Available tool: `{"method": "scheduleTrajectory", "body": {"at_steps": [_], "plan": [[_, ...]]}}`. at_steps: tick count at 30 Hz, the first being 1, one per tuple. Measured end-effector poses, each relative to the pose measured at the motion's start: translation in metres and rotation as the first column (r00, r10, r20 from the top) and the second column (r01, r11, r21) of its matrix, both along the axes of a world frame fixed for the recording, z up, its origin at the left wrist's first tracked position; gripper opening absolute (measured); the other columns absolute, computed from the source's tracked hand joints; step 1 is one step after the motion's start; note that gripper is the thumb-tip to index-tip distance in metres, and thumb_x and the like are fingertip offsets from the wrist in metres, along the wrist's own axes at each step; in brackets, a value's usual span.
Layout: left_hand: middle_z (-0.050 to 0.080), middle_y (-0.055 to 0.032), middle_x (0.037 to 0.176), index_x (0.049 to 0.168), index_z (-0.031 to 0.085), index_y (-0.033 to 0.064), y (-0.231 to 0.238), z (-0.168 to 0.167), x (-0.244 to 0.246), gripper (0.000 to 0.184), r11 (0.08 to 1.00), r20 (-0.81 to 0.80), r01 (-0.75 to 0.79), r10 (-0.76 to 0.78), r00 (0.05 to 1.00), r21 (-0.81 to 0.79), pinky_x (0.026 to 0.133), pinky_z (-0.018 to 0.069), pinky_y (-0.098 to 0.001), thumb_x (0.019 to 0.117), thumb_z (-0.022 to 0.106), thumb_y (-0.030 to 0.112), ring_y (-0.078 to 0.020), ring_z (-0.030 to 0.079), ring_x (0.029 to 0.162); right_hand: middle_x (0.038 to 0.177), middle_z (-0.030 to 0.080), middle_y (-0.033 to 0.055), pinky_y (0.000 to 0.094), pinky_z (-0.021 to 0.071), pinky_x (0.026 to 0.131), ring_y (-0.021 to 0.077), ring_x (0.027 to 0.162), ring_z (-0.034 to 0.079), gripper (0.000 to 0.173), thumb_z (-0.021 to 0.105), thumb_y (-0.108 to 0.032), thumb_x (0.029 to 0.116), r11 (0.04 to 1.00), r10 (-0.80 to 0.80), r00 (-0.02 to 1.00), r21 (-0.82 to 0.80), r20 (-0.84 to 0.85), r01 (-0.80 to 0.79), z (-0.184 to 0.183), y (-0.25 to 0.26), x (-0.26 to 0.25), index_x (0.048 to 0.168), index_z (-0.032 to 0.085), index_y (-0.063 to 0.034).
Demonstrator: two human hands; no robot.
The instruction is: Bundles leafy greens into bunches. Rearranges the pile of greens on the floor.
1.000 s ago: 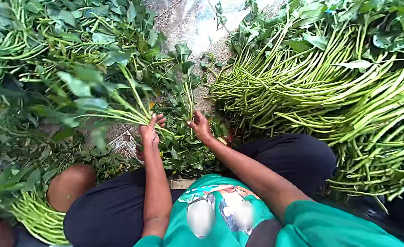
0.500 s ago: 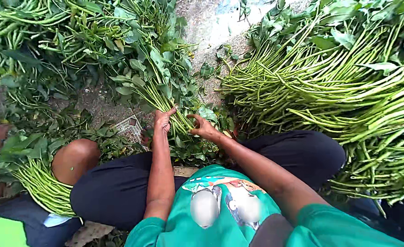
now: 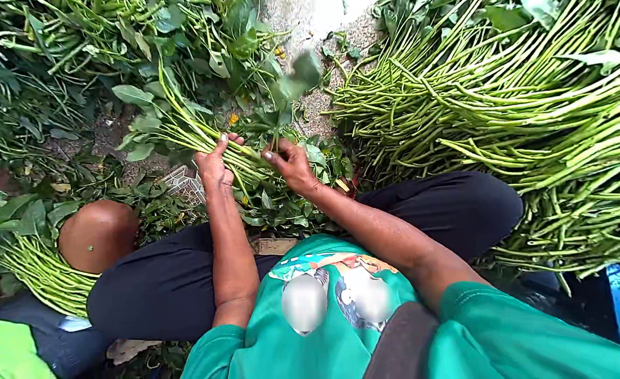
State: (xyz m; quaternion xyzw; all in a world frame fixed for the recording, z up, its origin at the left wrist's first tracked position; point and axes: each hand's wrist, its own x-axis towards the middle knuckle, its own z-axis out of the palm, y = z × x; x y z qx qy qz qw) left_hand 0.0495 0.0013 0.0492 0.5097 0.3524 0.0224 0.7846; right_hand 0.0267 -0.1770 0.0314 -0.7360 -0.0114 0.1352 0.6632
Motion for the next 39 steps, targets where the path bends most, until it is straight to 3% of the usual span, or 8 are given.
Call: {"method": "scheduleTrajectory", "body": {"at_steps": [4, 9, 16, 23, 26, 31, 35, 39], "plan": [[0.072, -0.0129, 0.088, 0.116, 0.05, -0.0015, 0.046, 0.019, -0.005, 0.011, 0.977, 0.063, -0.154, 0.146, 0.987, 0.145, 0.074, 0.0651, -0.0408, 0.1054, 0.052, 0.001, -0.0252, 0.074, 0.078, 0.117, 0.066, 0.0287, 0.055, 0.0498, 0.103, 0.0423, 0.113, 0.065, 0.025, 0.061, -0.013, 0.1034, 0.691, 0.547, 0.81, -0.431, -0.214, -0.58, -0.005, -0.046, -0.026, 0.108, 0.069, 0.0101], [0.073, -0.0157, 0.096, 0.12, 0.049, -0.0019, 0.052, 0.028, -0.009, 0.015, 0.976, 0.111, -0.091, 0.07, 0.991, 0.199, 0.076, 0.066, -0.0435, 0.1054, 0.051, 0.0, -0.029, 0.076, 0.084, 0.136, 0.06, 0.0309, 0.0811, 0.0398, 0.096, 0.056, 0.122, 0.057, 0.039, 0.075, -0.009, 0.0904, 0.212, 0.518, 0.525, -0.494, -0.675, -0.843, -0.034, -0.059, -0.027, 0.128, 0.07, -0.0059], [0.073, -0.0135, 0.101, 0.123, 0.05, 0.0, 0.044, 0.028, -0.007, 0.016, 0.997, 0.157, 0.0, -0.013, 0.988, 0.082, 0.083, 0.0651, -0.0437, 0.1072, 0.048, 0.003, -0.0277, 0.076, 0.09, 0.134, 0.064, 0.0188, 0.0569, 0.0515, 0.103, 0.0356, 0.119, 0.066, 0.039, 0.062, -0.03, 0.1037, 0.639, 0.669, 0.739, -0.444, -0.081, -0.628, 0.013, -0.026, 0.002, 0.131, 0.066, -0.003], [0.069, -0.0012, 0.104, 0.133, 0.056, 0.0156, 0.046, 0.036, -0.036, 0.027, 0.995, 0.224, 0.098, -0.098, 0.97, 0.009, 0.079, 0.0626, -0.0294, 0.1119, 0.043, 0.024, -0.0132, 0.072, 0.087, 0.09, 0.072, 0.0182, 0.0538, 0.0523, 0.09, 0.0321, 0.089, 0.069, 0.036, 0.054, -0.026, 0.1086, 0.351, 0.886, 0.406, -0.251, -0.222, -0.902, 0.029, 0.0, 0.0, 0.1, 0.072, 0.0042], [0.061, 0.0062, 0.088, 0.123, 0.057, 0.017, 0.054, 0.026, -0.025, 0.024, 0.996, 0.293, 0.005, 0.023, 0.956, -0.094, 0.066, 0.055, -0.017, 0.1128, 0.038, 0.026, -0.0035, 0.061, 0.068, 0.085, 0.074, 0.0116, 0.047, 0.0559, 0.085, 0.0215, 0.08, 0.07, 0.033, 0.055, -0.023, 0.1078, 0.518, 0.827, 0.531, -0.117, -0.185, -0.847, 0.009, -0.008, 0.014, 0.098, 0.074, 0.0022], [0.057, 0.0023, 0.079, 0.109, 0.056, 0.01, 0.064, 0.013, -0.009, 0.024, 0.91, 0.321, -0.412, 0.406, 0.856, -0.053, 0.06, 0.0527, -0.0196, 0.1131, 0.035, 0.019, -0.0062, 0.055, 0.06, 0.08, 0.068, -0.0042, 0.0143, 0.0376, 0.046, -0.0035, 0.051, 0.045, 0.029, 0.038, -0.022, 0.1112, 0.914, 0.072, 0.918, 0.393, -0.39, 0.096, -0.032, -0.056, 0.068, 0.107, 0.062, -0.0064], [0.063, -0.0039, 0.085, 0.122, 0.054, 0.0068, 0.045, 0.01, 0.0, 0.021, 0.852, 0.285, -0.512, 0.466, 0.837, 0.109, 0.069, 0.0618, -0.0325, 0.1127, 0.04, 0.019, -0.0149, 0.067, 0.071, 0.106, 0.073, 0.0061, 0.0236, 0.0462, 0.05, 0.0067, 0.056, 0.054, 0.03, 0.043, -0.021, 0.111, 0.998, 0.006, 0.891, 0.065, -0.455, 0.027, -0.077, -0.083, 0.119, 0.128, 0.062, -0.0064], [0.062, 0.0026, 0.081, 0.126, 0.062, 0.0138, 0.012, -0.015, 0.004, 0.024, 0.949, 0.038, -0.28, 0.288, 0.957, -0.144, 0.072, 0.0616, -0.0315, 0.1101, 0.047, 0.025, -0.0115, 0.066, 0.071, 0.157, 0.042, 0.0185, 0.0407, 0.0582, 0.075, 0.0241, 0.09, 0.067, 0.061, 0.06, -0.021, 0.105, 0.978, 0.102, 0.801, -0.089, -0.589, -0.19, -0.111, -0.035, 0.156, 0.159, 0.033, -0.0118]]}}
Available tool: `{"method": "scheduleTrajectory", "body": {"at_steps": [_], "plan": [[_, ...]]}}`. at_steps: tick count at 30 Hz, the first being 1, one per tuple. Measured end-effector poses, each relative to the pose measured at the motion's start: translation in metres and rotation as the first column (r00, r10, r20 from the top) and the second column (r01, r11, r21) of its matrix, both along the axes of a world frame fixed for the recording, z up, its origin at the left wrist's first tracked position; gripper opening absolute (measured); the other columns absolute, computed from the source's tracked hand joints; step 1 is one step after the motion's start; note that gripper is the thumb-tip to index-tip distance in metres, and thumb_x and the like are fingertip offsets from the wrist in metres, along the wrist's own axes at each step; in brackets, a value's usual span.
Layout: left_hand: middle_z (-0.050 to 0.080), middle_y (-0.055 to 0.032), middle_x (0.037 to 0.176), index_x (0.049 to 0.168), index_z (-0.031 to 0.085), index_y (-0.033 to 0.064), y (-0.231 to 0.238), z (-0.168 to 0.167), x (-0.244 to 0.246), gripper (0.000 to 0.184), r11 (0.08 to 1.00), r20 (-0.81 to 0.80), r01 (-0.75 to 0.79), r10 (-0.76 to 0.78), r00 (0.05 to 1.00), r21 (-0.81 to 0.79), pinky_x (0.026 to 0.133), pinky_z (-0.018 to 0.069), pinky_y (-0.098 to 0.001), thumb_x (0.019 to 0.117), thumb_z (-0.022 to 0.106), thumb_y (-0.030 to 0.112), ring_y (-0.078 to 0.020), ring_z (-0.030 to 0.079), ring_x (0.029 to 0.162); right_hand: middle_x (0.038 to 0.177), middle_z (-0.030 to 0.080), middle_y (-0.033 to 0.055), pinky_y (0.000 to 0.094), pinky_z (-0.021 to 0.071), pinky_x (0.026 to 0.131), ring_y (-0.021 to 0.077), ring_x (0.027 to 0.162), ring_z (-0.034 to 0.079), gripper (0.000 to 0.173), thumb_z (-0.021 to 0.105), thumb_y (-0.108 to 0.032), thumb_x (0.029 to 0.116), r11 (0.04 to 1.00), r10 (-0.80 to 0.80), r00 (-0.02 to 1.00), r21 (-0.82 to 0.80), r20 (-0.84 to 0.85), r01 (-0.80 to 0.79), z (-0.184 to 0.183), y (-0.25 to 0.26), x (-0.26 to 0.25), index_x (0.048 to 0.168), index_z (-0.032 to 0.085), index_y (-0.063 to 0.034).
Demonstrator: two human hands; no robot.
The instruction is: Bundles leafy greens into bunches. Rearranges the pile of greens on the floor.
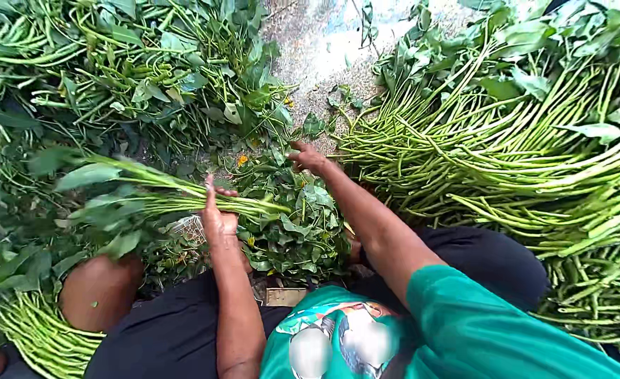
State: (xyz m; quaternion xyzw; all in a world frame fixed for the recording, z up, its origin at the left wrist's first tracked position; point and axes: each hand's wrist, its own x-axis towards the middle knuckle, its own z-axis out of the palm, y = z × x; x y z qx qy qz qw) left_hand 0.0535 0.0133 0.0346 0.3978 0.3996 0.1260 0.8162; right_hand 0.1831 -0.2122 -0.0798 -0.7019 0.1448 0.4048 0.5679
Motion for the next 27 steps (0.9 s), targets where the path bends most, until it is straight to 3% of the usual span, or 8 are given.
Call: {"method": "scheduleTrajectory", "body": {"at_steps": [2, 7, 10, 12, 14, 18, 21, 27], "plan": [[0.061, 0.0017, 0.076, 0.122, 0.064, 0.0099, -0.011, -0.009, 0.002, 0.024, 0.992, -0.059, 0.082, -0.088, 0.994, -0.101, 0.067, 0.0606, -0.029, 0.1101, 0.046, 0.021, -0.011, 0.064, 0.065, 0.149, 0.049, 0.0236, 0.0426, 0.0594, 0.075, 0.0289, 0.089, 0.069, 0.068, 0.063, -0.021, 0.1036, 0.995, -0.103, 0.994, 0.001, -0.028, 0.103, -0.016, 0.027, 0.013, 0.162, 0.029, -0.0118], [0.065, -0.0049, 0.078, 0.117, 0.063, 0.0031, -0.019, -0.021, 0.002, 0.019, 0.987, -0.161, 0.101, -0.121, 0.98, -0.123, 0.07, 0.063, -0.0358, 0.1082, 0.048, 0.011, -0.0166, 0.067, 0.067, 0.149, 0.051, 0.0258, 0.0553, 0.0573, 0.09, 0.0405, 0.116, 0.065, 0.079, 0.067, -0.018, 0.1001, 0.982, -0.188, 0.981, -0.004, -0.053, 0.188, -0.049, 0.055, 0.025, 0.164, 0.021, -0.014], [0.068, -0.0075, 0.082, 0.115, 0.064, 0.0018, -0.018, -0.024, 0.001, 0.016, 0.985, -0.209, 0.158, -0.168, 0.963, -0.064, 0.068, 0.0625, -0.0333, 0.1071, 0.051, 0.007, -0.0178, 0.07, 0.071, 0.136, 0.06, 0.0231, 0.0461, 0.059, 0.085, 0.0318, 0.102, 0.07, 0.051, 0.059, -0.018, 0.1054, 0.989, -0.141, 0.988, -0.041, -0.055, 0.139, -0.054, 0.059, 0.014, 0.152, 0.043, -0.0053], [0.067, -0.0067, 0.084, 0.114, 0.065, 0.0026, -0.017, -0.029, 0.001, 0.014, 0.982, -0.24, 0.19, -0.186, 0.953, -0.007, 0.062, 0.0605, -0.0296, 0.1056, 0.054, 0.006, -0.0159, 0.068, 0.069, 0.123, 0.067, 0.0216, 0.0437, 0.0587, 0.084, 0.0271, 0.091, 0.07, 0.037, 0.056, -0.02, 0.1071, 0.995, -0.027, 0.999, -0.095, 0.031, 0.03, -0.047, 0.057, -0.001, 0.138, 0.059, -0.0005], [0.068, -0.006, 0.088, 0.114, 0.066, 0.0037, -0.016, -0.031, -0.001, 0.013, 0.968, -0.283, 0.247, -0.222, 0.933, 0.055, 0.058, 0.0584, -0.0266, 0.1044, 0.057, 0.007, -0.0134, 0.066, 0.067, 0.111, 0.07, 0.0206, 0.0467, 0.0589, 0.083, 0.0273, 0.086, 0.07, 0.033, 0.058, -0.021, 0.1058, 0.991, 0.086, 0.988, -0.115, 0.129, -0.071, -0.033, 0.056, -0.027, 0.128, 0.066, 0.0016], [0.069, -0.0043, 0.1, 0.118, 0.066, 0.0087, -0.02, -0.031, -0.013, 0.016, 0.894, -0.384, 0.424, -0.345, 0.857, 0.145, 0.055, 0.0559, -0.0238, 0.1026, 0.062, 0.011, -0.0098, 0.064, 0.065, 0.11, 0.073, 0.0199, 0.0535, 0.0556, 0.096, 0.032, 0.102, 0.071, 0.03, 0.064, -0.022, 0.1011, 0.973, 0.221, 0.933, -0.127, 0.283, -0.191, 0.004, 0.06, -0.087, 0.119, 0.07, 0.0019], [0.07, -0.008, 0.09, 0.112, 0.068, 0.0002, -0.022, -0.038, -0.007, 0.015, 0.875, -0.449, 0.448, -0.332, 0.83, 0.182, 0.05, 0.0533, -0.0243, 0.0975, 0.067, 0.004, -0.0109, 0.062, 0.059, 0.107, 0.072, 0.0194, 0.0557, 0.0558, 0.092, 0.0339, 0.098, 0.071, 0.026, 0.064, -0.019, 0.0996, 0.953, 0.298, 0.861, -0.18, 0.412, -0.244, 0.037, 0.077, -0.119, 0.114, 0.071, 0.0024], [0.067, -0.0044, 0.079, 0.105, 0.07, 0.0012, -0.011, -0.022, -0.003, 0.013, 0.839, -0.477, 0.485, -0.329, 0.815, 0.249, 0.048, 0.0525, -0.0229, 0.0942, 0.073, 0.006, -0.0082, 0.059, 0.054, 0.102, 0.074, 0.0163, 0.0585, 0.0492, 0.089, 0.0371, 0.102, 0.068, 0.023, 0.07, -0.023, 0.0957, 0.926, 0.375, 0.588, -0.317, 0.717, -0.204, 0.058, 0.086, -0.128, 0.108, 0.077, -0.0046]]}}
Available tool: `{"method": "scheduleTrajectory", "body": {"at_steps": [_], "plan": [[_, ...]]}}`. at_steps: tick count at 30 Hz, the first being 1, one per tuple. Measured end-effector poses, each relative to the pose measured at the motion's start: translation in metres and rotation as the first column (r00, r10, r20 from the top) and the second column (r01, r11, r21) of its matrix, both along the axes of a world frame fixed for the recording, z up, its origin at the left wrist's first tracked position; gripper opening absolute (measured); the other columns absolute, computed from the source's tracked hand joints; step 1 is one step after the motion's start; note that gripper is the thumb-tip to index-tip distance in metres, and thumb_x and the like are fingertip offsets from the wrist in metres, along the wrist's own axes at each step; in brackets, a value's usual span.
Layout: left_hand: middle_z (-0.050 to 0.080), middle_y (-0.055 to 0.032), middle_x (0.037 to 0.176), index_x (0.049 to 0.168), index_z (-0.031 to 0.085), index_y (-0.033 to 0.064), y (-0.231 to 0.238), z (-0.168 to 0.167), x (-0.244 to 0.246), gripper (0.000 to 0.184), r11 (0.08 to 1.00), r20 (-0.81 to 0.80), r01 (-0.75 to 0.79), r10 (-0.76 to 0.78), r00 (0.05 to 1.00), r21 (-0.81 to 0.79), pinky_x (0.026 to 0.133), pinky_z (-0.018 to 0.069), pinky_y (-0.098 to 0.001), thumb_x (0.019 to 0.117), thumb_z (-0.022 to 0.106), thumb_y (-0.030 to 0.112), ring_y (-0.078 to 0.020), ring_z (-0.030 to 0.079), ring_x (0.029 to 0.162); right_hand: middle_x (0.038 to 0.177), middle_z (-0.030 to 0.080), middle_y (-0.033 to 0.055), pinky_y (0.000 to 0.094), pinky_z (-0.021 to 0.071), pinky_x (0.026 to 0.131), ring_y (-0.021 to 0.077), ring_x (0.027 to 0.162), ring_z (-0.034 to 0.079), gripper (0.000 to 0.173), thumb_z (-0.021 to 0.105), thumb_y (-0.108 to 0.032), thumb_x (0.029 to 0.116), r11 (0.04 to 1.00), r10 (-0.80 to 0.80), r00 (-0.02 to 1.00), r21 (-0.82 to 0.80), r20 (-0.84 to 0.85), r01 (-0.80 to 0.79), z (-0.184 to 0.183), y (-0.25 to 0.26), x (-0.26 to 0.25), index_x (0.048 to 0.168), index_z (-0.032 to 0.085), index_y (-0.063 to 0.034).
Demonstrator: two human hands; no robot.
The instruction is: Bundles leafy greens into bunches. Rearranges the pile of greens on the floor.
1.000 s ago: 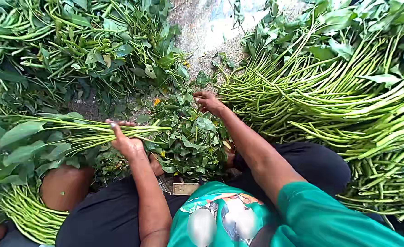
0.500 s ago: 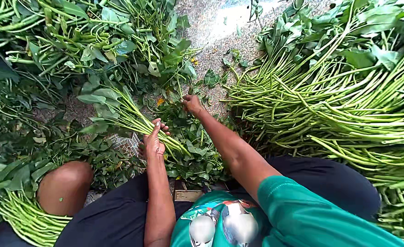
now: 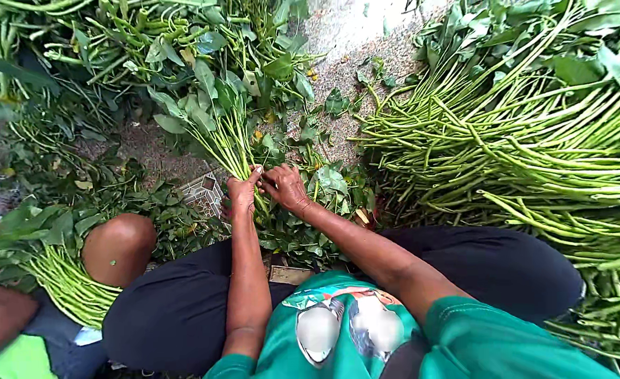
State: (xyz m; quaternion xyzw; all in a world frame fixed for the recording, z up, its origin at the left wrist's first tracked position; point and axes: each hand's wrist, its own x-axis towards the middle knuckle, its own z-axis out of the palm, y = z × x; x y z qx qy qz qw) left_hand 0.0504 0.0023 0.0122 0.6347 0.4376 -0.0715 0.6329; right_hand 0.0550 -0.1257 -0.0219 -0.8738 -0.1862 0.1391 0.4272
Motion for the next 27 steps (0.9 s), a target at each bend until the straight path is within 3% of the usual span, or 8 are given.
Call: {"method": "scheduleTrajectory", "body": {"at_steps": [4, 6, 11, 15, 18, 20, 24, 27], "plan": [[0.073, -0.0022, 0.086, 0.11, 0.07, 0.009, 0.007, 0.01, -0.009, 0.015, 0.999, 0.07, 0.013, -0.01, 0.997, -0.031, 0.047, 0.0512, -0.0209, 0.0979, 0.071, 0.017, -0.0075, 0.061, 0.056, 0.129, 0.066, 0.0187, 0.0616, 0.043, 0.105, 0.0364, 0.124, 0.06, 0.049, 0.06, -0.044, 0.101, 0.998, -0.004, 0.959, 0.062, -0.282, 0.023, -0.002, -0.011, 0.011, 0.132, 0.066, -0.0064], [0.074, -0.0027, 0.088, 0.112, 0.07, 0.0101, 0.006, 0.01, -0.01, 0.016, 0.999, 0.104, 0.006, -0.001, 0.995, -0.053, 0.047, 0.0529, -0.0212, 0.0975, 0.072, 0.017, -0.0081, 0.064, 0.058, 0.128, 0.067, 0.0207, 0.058, 0.0499, 0.104, 0.0342, 0.118, 0.066, 0.054, 0.053, -0.044, 0.1058, 0.985, 0.112, 0.878, 0.168, -0.465, -0.037, -0.005, -0.015, 0.021, 0.141, 0.057, -0.0033], [0.075, -0.004, 0.089, 0.11, 0.07, 0.0071, 0.007, 0.003, -0.009, 0.014, 0.999, 0.152, -0.039, 0.038, 0.988, 0.005, 0.049, 0.0535, -0.0215, 0.097, 0.072, 0.013, -0.0084, 0.066, 0.062, 0.099, 0.069, 0.0179, 0.0394, 0.0578, 0.079, 0.0209, 0.082, 0.067, 0.032, 0.059, -0.017, 0.1047, 0.901, 0.161, 0.789, 0.414, -0.593, 0.128, 0.004, -0.004, 0.027, 0.125, 0.064, 0.0073], [0.072, -0.0026, 0.085, 0.11, 0.066, 0.0054, 0.017, 0.004, -0.004, 0.016, 0.981, 0.211, -0.134, 0.102, 0.972, 0.143, 0.048, 0.0535, -0.0213, 0.0984, 0.071, 0.015, -0.0073, 0.063, 0.057, 0.101, 0.072, 0.0189, 0.0419, 0.0587, 0.086, 0.0236, 0.088, 0.071, 0.019, 0.062, -0.007, 0.1003, 0.923, 0.108, 0.896, 0.378, -0.43, 0.07, 0.0, -0.013, 0.022, 0.111, 0.07, 0.0069], [0.069, -0.0038, 0.084, 0.111, 0.063, -0.0008, 0.031, 0.006, -0.003, 0.017, 0.939, 0.242, -0.207, 0.14, 0.96, 0.274, 0.052, 0.0552, -0.0242, 0.098, 0.069, 0.009, -0.0078, 0.062, 0.058, 0.114, 0.069, 0.0254, 0.0526, 0.0499, 0.104, 0.0373, 0.111, 0.067, 0.02, 0.061, -0.005, 0.1007, 0.937, 0.329, 0.837, 0.042, -0.438, -0.346, 0.005, -0.04, 0.013, 0.112, 0.071, 0.0077], [0.068, -0.0025, 0.082, 0.11, 0.064, 0.0, 0.037, 0.006, -0.005, 0.018, 0.914, 0.264, -0.24, 0.156, 0.952, 0.326, 0.052, 0.0555, -0.0242, 0.0974, 0.07, 0.011, -0.0072, 0.062, 0.057, 0.122, 0.066, 0.0309, 0.0672, 0.0481, 0.101, 0.0487, 0.119, 0.062, 0.021, 0.061, -0.004, 0.0994, 0.819, 0.299, 0.767, -0.26, -0.568, -0.511, -0.009, -0.058, 0.008, 0.114, 0.07, 0.0074], [0.068, -0.0021, 0.087, 0.112, 0.064, 0.0005, 0.039, 0.008, -0.005, 0.021, 0.9, 0.261, -0.227, 0.134, 0.956, 0.372, 0.054, 0.0556, -0.0247, 0.0973, 0.071, 0.013, -0.0063, 0.062, 0.06, 0.134, 0.061, 0.0287, 0.0784, 0.0382, 0.1, 0.0529, 0.128, 0.053, 0.032, 0.074, -0.008, 0.0889, 0.799, 0.175, 0.845, -0.429, -0.505, -0.422, -0.016, -0.081, 0.02, 0.121, 0.074, -0.0076], [0.069, -0.0022, 0.088, 0.112, 0.065, 0.0007, 0.033, 0.008, -0.003, 0.02, 0.912, 0.245, -0.187, 0.1, 0.964, 0.366, 0.054, 0.0553, -0.0231, 0.0969, 0.071, 0.012, -0.0052, 0.063, 0.061, 0.139, 0.061, 0.0194, 0.0699, 0.0387, 0.105, 0.0431, 0.134, 0.052, 0.032, 0.075, -0.025, 0.0938, 0.905, 0.234, 0.928, -0.285, -0.29, -0.317, 0.01, -0.059, 0.029, 0.123, 0.074, -0.0118]]}}
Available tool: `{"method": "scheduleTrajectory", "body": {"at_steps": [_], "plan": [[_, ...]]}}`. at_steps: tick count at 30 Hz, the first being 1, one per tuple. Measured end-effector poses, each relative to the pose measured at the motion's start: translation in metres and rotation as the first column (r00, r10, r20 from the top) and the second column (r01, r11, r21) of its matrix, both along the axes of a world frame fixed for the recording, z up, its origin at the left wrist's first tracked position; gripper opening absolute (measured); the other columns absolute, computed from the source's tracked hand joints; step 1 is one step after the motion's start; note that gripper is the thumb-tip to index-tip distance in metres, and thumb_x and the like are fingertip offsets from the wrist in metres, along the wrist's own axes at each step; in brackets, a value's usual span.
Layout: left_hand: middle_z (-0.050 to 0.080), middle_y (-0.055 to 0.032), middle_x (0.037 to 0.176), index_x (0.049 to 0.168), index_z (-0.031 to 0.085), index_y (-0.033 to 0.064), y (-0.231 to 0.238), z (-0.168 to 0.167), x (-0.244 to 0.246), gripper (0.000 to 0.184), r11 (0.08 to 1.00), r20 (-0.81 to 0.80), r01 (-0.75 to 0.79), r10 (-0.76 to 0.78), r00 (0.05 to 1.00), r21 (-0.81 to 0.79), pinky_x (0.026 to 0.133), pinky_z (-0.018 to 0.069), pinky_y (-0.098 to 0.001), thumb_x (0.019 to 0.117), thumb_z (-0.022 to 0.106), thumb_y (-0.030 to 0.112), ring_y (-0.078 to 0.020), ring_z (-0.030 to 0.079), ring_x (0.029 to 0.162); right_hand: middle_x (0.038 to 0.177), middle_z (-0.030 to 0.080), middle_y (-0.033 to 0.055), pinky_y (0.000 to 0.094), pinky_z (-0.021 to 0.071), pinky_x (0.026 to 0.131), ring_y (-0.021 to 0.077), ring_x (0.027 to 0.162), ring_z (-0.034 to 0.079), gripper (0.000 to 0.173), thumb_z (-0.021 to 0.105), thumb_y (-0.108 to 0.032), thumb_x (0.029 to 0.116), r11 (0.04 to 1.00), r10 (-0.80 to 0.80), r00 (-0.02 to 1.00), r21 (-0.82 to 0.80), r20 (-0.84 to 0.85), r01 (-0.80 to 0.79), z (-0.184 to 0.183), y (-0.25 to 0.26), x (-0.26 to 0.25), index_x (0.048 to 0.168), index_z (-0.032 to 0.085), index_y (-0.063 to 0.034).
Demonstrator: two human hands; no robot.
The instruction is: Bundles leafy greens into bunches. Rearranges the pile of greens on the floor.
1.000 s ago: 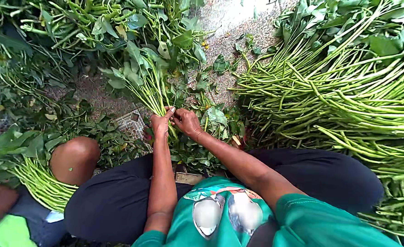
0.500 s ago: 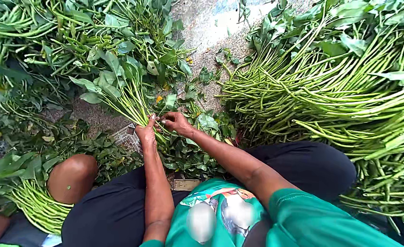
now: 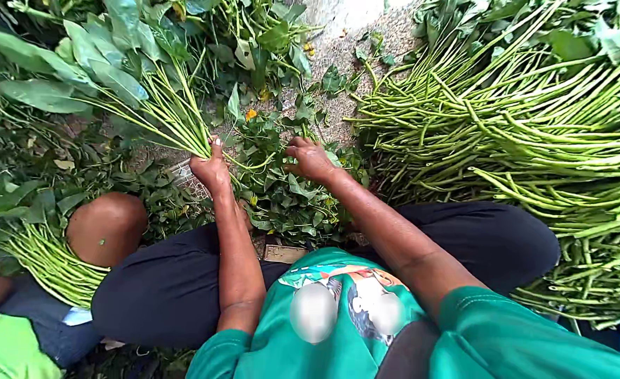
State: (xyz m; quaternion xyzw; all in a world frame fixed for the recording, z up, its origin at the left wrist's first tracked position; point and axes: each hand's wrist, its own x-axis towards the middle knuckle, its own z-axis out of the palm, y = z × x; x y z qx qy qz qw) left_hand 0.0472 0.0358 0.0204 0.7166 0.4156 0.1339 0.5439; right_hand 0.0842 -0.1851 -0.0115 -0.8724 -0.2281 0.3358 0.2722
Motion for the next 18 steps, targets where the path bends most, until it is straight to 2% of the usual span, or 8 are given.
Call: {"method": "scheduleTrajectory", "body": {"at_steps": [3, 5, 7, 10, 12, 14, 16, 18], "plan": [[0.071, -0.0031, 0.087, 0.112, 0.065, 0.0004, -0.001, 0.002, 0.001, 0.018, 0.996, 0.045, -0.003, 0.007, 0.999, -0.091, 0.051, 0.0542, -0.0223, 0.0968, 0.071, 0.009, -0.0062, 0.064, 0.06, 0.132, 0.067, 0.0161, 0.0665, 0.0374, 0.111, 0.0375, 0.131, 0.057, 0.033, 0.067, -0.031, 0.1001, 0.982, 0.066, 0.99, 0.168, 0.128, -0.087, 0.002, 0.028, -0.01, 0.124, 0.072, -0.0086], [0.071, -0.0048, 0.087, 0.114, 0.065, 0.0, 0.004, 0.004, 0.0, 0.02, 0.991, 0.08, -0.022, 0.033, 0.996, -0.135, 0.049, 0.0544, -0.0243, 0.0975, 0.07, 0.01, -0.0087, 0.063, 0.059, 0.116, 0.073, 0.0189, 0.069, 0.0357, 0.113, 0.0394, 0.117, 0.066, 0.027, 0.065, -0.025, 0.1015, 0.975, 0.074, 0.984, 0.195, 0.161, -0.106, -0.005, 0.035, -0.021, 0.113, 0.074, -0.0029], [0.07, -0.0056, 0.091, 0.118, 0.064, 0.0028, 0.009, 0.0, -0.003, 0.024, 0.988, 0.085, -0.053, 0.065, 0.994, -0.142, 0.053, 0.0562, -0.0257, 0.0983, 0.071, 0.014, -0.0101, 0.064, 0.062, 0.107, 0.074, 0.0175, 0.066, 0.0438, 0.106, 0.0367, 0.108, 0.07, 0.026, 0.063, -0.025, 0.1025, 0.976, 0.065, 0.984, 0.195, 0.163, -0.097, -0.009, 0.036, -0.025, 0.105, 0.074, -0.0018], [0.07, -0.0097, 0.087, 0.112, 0.065, -0.0015, 0.0, -0.006, -0.001, 0.019, 0.976, 0.083, -0.159, 0.172, 0.982, -0.149, 0.051, 0.056, -0.0273, 0.0974, 0.07, 0.008, -0.0129, 0.065, 0.06, 0.115, 0.072, 0.0199, 0.0634, 0.0368, 0.111, 0.0377, 0.116, 0.066, 0.03, 0.056, -0.024, 0.1052, 0.988, 0.14, 0.99, 0.064, -0.019, -0.138, -0.002, 0.035, -0.023, 0.113, 0.071, 0.0003], [0.069, -0.0108, 0.086, 0.112, 0.063, -0.0038, -0.003, -0.005, 0.002, 0.018, 0.97, 0.084, -0.202, 0.215, 0.973, -0.137, 0.051, 0.0557, -0.0269, 0.0978, 0.069, 0.006, -0.0133, 0.065, 0.059, 0.121, 0.069, 0.0264, 0.0694, 0.0316, 0.114, 0.0454, 0.122, 0.062, 0.029, 0.057, -0.017, 0.1008, 0.967, 0.182, 0.971, -0.151, -0.152, -0.205, 0.002, 0.034, -0.019, 0.117, 0.069, 0.0044], [0.068, -0.0092, 0.087, 0.113, 0.064, -0.0037, 0.004, -0.001, 0.002, 0.019, 0.969, 0.106, -0.232, 0.241, 0.965, -0.086, 0.053, 0.0558, -0.0255, 0.0985, 0.068, 0.007, -0.0112, 0.065, 0.062, 0.128, 0.064, 0.0324, 0.0758, 0.0276, 0.112, 0.0525, 0.127, 0.056, 0.031, 0.06, -0.013, 0.0988, 0.928, 0.119, 0.953, -0.311, -0.278, -0.207, -0.008, 0.024, -0.013, 0.12, 0.067, 0.0084], [0.068, -0.0081, 0.085, 0.113, 0.063, -0.0045, 0.012, 0.001, 0.003, 0.019, 0.966, 0.152, -0.245, 0.256, 0.955, -0.088, 0.055, 0.0569, -0.0258, 0.0992, 0.067, 0.007, -0.0107, 0.066, 0.063, 0.136, 0.061, 0.0314, 0.0776, 0.0305, 0.109, 0.0523, 0.13, 0.054, 0.036, 0.064, -0.018, 0.0989, 0.946, -0.018, 0.964, -0.317, -0.264, -0.069, -0.027, 0.006, 0.006, 0.129, 0.066, 0.0017], [0.069, -0.0115, 0.084, 0.118, 0.058, -0.007, 0.006, -0.003, 0.001, 0.02, 0.949, 0.178, -0.236, 0.274, 0.945, -0.209, 0.059, 0.0606, -0.0311, 0.1034, 0.06, 0.007, -0.0164, 0.069, 0.066, 0.139, 0.058, 0.0306, 0.0776, 0.0409, 0.1, 0.053, 0.125, 0.057, 0.044, 0.072, -0.023, 0.0958, 0.97, -0.139, 0.976, -0.22, -0.167, 0.101, -0.036, -0.007, 0.041, 0.134, 0.064, -0.0036]]}}
